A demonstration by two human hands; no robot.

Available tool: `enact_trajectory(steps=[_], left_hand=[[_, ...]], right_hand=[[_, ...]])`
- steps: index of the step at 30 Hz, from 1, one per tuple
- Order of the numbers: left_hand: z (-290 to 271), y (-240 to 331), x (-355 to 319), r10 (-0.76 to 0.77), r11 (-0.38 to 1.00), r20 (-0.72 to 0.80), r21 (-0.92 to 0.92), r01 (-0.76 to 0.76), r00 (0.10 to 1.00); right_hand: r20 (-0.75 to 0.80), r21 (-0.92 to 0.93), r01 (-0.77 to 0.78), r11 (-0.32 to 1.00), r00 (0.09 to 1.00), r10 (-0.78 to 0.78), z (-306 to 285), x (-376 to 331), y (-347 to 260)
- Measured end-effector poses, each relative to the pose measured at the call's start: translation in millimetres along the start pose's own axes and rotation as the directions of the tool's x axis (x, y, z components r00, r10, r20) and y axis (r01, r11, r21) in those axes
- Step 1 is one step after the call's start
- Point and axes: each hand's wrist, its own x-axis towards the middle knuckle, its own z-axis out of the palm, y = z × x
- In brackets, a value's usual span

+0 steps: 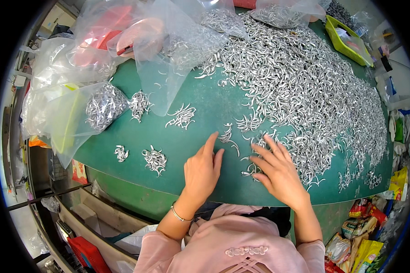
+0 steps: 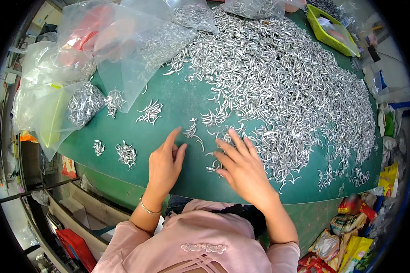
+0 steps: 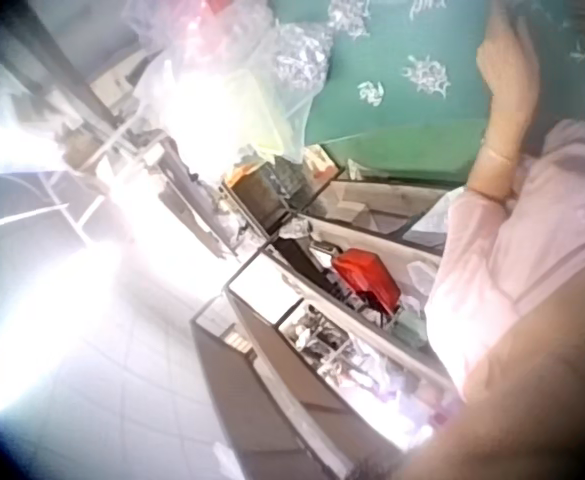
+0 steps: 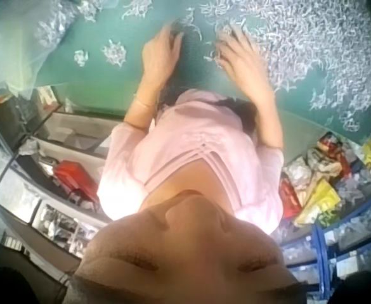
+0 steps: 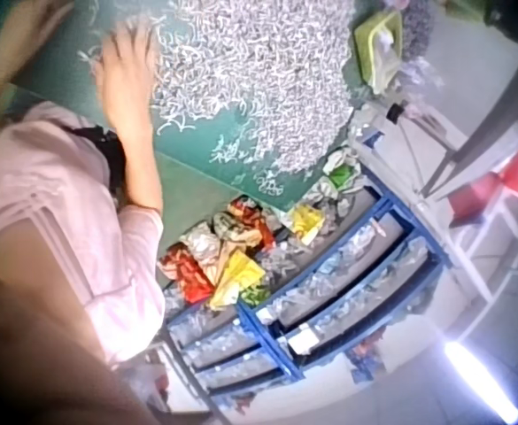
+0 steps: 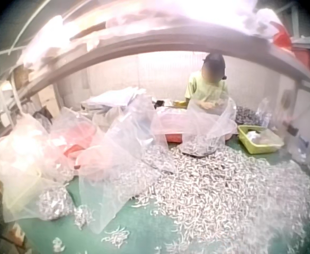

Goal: The person sorts a large pile of small, silver-colored metal pieces on a green table. They use their hands to pick up the pieces, separate them, and place them into small piles or into plastic bags and containers.

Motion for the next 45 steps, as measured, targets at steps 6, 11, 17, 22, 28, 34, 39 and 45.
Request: enact_trajectory(steps=[6, 11, 17, 22, 28, 34, 39, 45], left_hand=[[-6, 8, 1, 0.116, 0.991, 0.202, 0.044, -0.127, 0.972], [-3, 11, -16, 0.145, 0.988, 0.242, -0.093, -0.126, 0.959], [-8, 19, -27, 0.166, 0.976, 0.296, -0.183, -0.114, 0.941], [-2, 17, -30, 0.231, 0.97, 0.314, -0.153, -0.191, 0.921], [-10, 16, -26, 0.182, 0.978, 0.229, -0.144, -0.152, 0.956], [-1, 23, -27, 0.218, 0.96, 0.196, -0.221, -0.173, 0.956], [6, 24, -18, 0.226, 0.966, 0.194, -0.171, -0.193, 0.955], [25, 34, 1, 0.209, 0.978, 0.223, -0.063, -0.199, 0.952]], right_hand=[[-0.15, 0.098, -0.007, 0.995, 0.988, 0.021, -11, -14, 11], [-0.37, 0.166, -0.18, 0.97, 0.9, 0.231, 1, -13, 7], [-0.351, 0.109, -0.104, 0.989, 0.926, 0.136, 7, -21, 12], [-0.446, 0.063, -0.162, 0.985, 0.878, 0.173, 8, -4, 1], [-0.417, 0.044, -0.218, 0.975, 0.883, 0.216, 10, -10, 11], [-0.394, -0.127, -0.256, 0.958, 0.9, 0.188, 9, 6, 21], [-0.407, -0.078, -0.281, 0.957, 0.885, 0.226, -1, 6, 22], [-0.539, 0.203, -0.255, 0.945, 0.777, 0.326, -1, 1, 18]])
